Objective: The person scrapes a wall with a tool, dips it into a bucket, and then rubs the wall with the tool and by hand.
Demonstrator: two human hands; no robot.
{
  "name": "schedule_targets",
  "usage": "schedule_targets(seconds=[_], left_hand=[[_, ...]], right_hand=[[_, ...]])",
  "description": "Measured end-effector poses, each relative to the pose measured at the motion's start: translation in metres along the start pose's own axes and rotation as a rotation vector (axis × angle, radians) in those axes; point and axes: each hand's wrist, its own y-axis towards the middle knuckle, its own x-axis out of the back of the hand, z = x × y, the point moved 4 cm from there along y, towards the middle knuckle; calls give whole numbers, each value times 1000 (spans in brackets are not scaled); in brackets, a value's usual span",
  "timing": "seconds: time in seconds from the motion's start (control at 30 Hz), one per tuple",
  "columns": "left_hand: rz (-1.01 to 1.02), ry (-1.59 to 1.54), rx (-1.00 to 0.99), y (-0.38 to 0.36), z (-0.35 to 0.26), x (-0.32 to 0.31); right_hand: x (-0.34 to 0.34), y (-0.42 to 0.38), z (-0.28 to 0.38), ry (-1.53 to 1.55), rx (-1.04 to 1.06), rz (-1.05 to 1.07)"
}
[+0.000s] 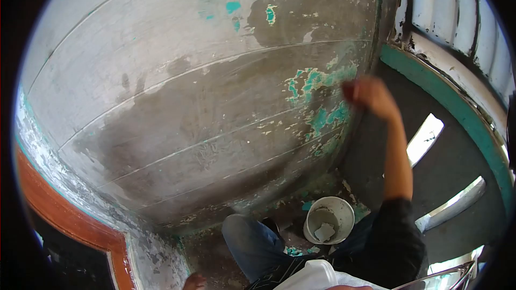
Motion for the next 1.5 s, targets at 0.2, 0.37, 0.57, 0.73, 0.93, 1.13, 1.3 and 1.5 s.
schedule_targets(seconds=[0.2, 0.37, 0.57, 0.73, 0.93, 1.13, 1.3, 1.5], left_hand=[[-275, -1053, 1557, 62, -31, -74], [-374, -236, 1095, 145, -34, 31], [-448, -239, 978, 210, -53, 88], [-496, -272, 933, 228, -56, 81], [-615, -227, 940, 240, -26, 90], [-826, -374, 796, 268, -26, 125], [-913, -347, 679, 237, -47, 148], [-971, -143, 945, 137, -37, 117]], right_hand=[[-280, -303, -223, -77, -723, 1176], [-355, -427, -269, -479, -1190, 434], [-376, -421, -245, -370, -990, 767], [-306, -367, -223, -385, -987, 736], [-183, -281, -172, 109, -736, -35], [-47, -79, -36, -159, -27, -883], [12, 89, 61, -95, 295, -1066], [-67, 169, 198, -644, 759, -992]])
